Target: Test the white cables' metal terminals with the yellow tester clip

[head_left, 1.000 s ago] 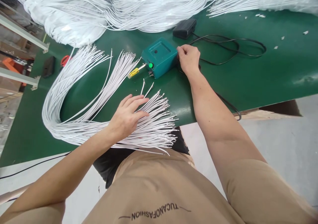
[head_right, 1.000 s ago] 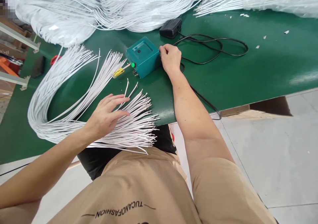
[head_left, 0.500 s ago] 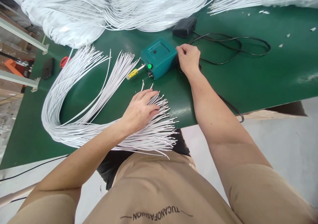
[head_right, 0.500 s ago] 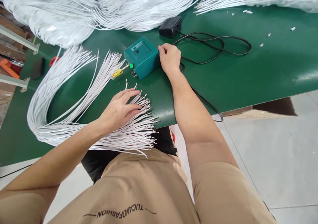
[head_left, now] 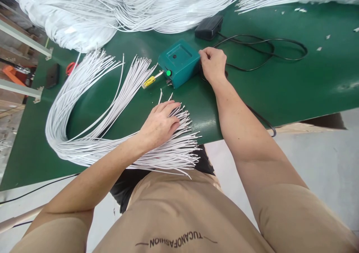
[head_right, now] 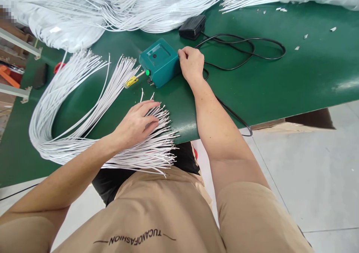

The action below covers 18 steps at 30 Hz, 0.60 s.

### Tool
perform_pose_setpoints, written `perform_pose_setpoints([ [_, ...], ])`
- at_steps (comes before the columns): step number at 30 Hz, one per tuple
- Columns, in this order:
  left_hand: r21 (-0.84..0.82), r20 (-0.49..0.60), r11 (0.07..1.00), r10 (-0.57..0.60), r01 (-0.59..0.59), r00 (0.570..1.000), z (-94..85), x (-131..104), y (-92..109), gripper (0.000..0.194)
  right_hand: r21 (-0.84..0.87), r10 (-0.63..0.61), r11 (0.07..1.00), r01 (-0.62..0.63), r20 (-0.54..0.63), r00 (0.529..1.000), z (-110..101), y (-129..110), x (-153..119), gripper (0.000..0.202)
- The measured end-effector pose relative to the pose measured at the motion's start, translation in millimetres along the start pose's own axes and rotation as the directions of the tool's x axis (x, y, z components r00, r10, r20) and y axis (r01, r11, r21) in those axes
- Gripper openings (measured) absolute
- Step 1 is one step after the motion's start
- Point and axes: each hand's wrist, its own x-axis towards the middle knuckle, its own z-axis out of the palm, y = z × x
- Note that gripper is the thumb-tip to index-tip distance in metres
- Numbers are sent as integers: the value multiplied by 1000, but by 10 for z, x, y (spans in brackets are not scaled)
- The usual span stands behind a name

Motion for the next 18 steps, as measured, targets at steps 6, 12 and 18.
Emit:
perform_pose_setpoints([
  [6,-37,-22,999,-25,24,999,15,-3,8,22,-14,19,1000,-19,11,1000,1,8,8,35],
  [12,-40,-58,999,6,-9,998,41,16,-12,23,-10,5,1000,-5,11,1000,20,48,17,39],
  [18,-53,-65,999,-3,-1,998,53,57,-7,23,-7,15,1000,-15,6,1000,25,38,15,39],
])
